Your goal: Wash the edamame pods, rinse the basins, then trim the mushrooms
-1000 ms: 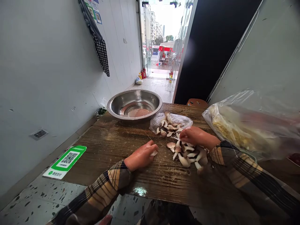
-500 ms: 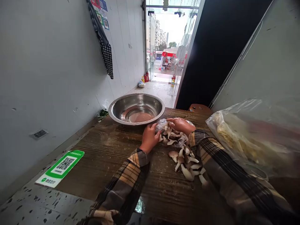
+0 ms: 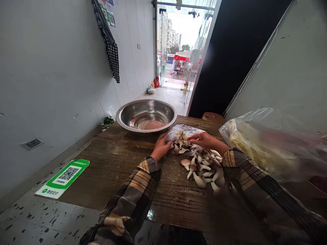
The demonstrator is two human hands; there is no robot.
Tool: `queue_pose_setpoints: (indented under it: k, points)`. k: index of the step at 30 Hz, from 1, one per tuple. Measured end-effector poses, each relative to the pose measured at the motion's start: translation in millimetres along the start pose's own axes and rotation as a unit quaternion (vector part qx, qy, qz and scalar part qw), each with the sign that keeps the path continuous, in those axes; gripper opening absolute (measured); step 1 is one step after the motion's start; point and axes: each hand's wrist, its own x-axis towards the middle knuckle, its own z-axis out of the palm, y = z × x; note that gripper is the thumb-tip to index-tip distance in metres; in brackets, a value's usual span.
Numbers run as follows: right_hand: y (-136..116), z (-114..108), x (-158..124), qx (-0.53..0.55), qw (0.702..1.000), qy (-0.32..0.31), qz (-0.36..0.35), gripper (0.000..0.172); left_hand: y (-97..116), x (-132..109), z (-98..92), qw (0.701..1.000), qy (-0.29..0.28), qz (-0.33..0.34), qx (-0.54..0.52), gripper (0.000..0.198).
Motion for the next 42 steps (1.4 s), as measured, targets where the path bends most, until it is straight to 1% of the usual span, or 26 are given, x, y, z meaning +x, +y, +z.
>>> queue_pose_setpoints:
  k: [2, 4, 6, 8, 11, 12, 14, 16, 17, 18, 20, 21, 22, 24, 26, 27, 29, 31, 33, 34, 35, 36, 37, 39, 41, 42]
  points:
    - [4, -1, -3, -0.021, 0.999, 0.044, -0.001, 0.029, 3, -4, -6.0, 0.999, 0.032, 0.008, -0.042, 0.032]
    - [10, -1, -2, -0.063, 0.991, 0.12, 0.008, 0.031, 7, -11, -11.8, 0.995, 0.051, -0.002, -0.089, 0.029]
    - [17, 1, 0, -0.103, 0.975, 0.194, 0.021, 0.036, 11, -19, -15.3, 0.99, 0.052, -0.036, -0.13, 0.028]
    - [24, 6, 2, -0.128, 0.96, 0.247, 0.046, 0.047, 13, -25, -15.3, 0.984, 0.052, -0.075, -0.154, 0.026]
    - [34, 13, 1, -0.134, 0.943, 0.291, 0.095, 0.062, 13, -29, -11.1, 0.978, 0.065, -0.095, -0.173, 0.022]
    - [37, 14, 0, -0.134, 0.937, 0.303, 0.109, 0.065, 12, -29, -9.6, 0.979, 0.063, -0.096, -0.168, 0.025]
    - [42, 13, -3, -0.124, 0.928, 0.324, 0.136, 0.072, 11, -28, -8.3, 0.986, 0.041, -0.097, -0.132, 0.028]
    - [46, 10, -7, -0.063, 0.934, 0.31, 0.165, 0.074, 11, -28, -10.4, 0.992, 0.016, -0.095, -0.08, 0.017]
    - [48, 8, -10, -0.019, 0.942, 0.287, 0.174, 0.069, 11, -29, -13.1, 0.994, 0.017, -0.089, -0.064, 0.009]
    - [48, 7, -11, 0.027, 0.95, 0.258, 0.177, 0.06, 13, -29, -16.8, 0.995, 0.03, -0.081, -0.059, 0.006]
    - [45, 8, -12, 0.097, 0.96, 0.208, 0.163, 0.036, 17, -32, -26.9, 0.99, 0.083, -0.069, -0.085, 0.012]
    - [41, 9, -11, 0.118, 0.961, 0.198, 0.15, 0.03, 18, -34, -32.9, 0.985, 0.114, -0.069, -0.11, 0.015]
    - [36, 10, -8, 0.134, 0.961, 0.199, 0.138, 0.031, 20, -36, -39.3, 0.977, 0.142, -0.073, -0.137, 0.017]
    - [24, 12, 1, 0.175, 0.956, 0.206, 0.113, 0.039, 21, -40, -52.3, 0.96, 0.185, -0.091, -0.188, 0.02]
    - [11, 14, 10, 0.21, 0.95, 0.212, 0.09, 0.047, 19, -45, -64.8, 0.949, 0.207, -0.105, -0.214, 0.023]
    - [5, 15, 14, 0.223, 0.948, 0.212, 0.079, 0.049, 18, -47, -70.7, 0.949, 0.207, -0.107, -0.211, 0.025]
    - [-3, 16, 18, 0.235, 0.949, 0.199, 0.061, 0.048, 15, -55, -81.4, 0.963, 0.196, -0.095, -0.158, 0.031]
    - [-9, 16, 14, 0.212, 0.957, 0.191, 0.052, 0.051, 16, -66, -89.9, 0.977, 0.199, -0.056, -0.046, 0.043]
    - [-14, 15, 2, 0.145, 0.963, 0.224, 0.049, 0.057, 24, -81, -94.1, 0.972, 0.221, 0.003, 0.08, 0.053]
    - [-17, 15, -7, 0.105, 0.961, 0.253, 0.046, 0.057, 31, -89, -93.9, 0.965, 0.224, 0.037, 0.131, 0.053]
    - [-21, 14, -17, 0.07, 0.956, 0.281, 0.039, 0.056, 39, -96, -92.0, 0.96, 0.212, 0.071, 0.17, 0.049]
    - [-27, 14, -28, 0.044, 0.952, 0.302, 0.028, 0.053, 47, -103, -88.3, 0.958, 0.18, 0.104, 0.196, 0.043]
    - [-33, 14, -41, 0.032, 0.95, 0.309, 0.013, 0.049, 54, -108, -82.9, 0.959, 0.129, 0.137, 0.211, 0.038]
    - [-48, 18, -68, 0.026, 0.958, 0.285, -0.02, 0.043, 64, -114, -68.0, 0.957, -0.011, 0.194, 0.215, 0.032]
    - [-63, 25, -97, 0.028, 0.966, 0.254, -0.041, 0.039, 66, -115, -50.4, 0.942, -0.14, 0.226, 0.203, 0.033]
    - [-68, 29, -112, 0.029, 0.967, 0.249, -0.043, 0.038, 63, -114, -41.9, 0.935, -0.181, 0.23, 0.198, 0.035]
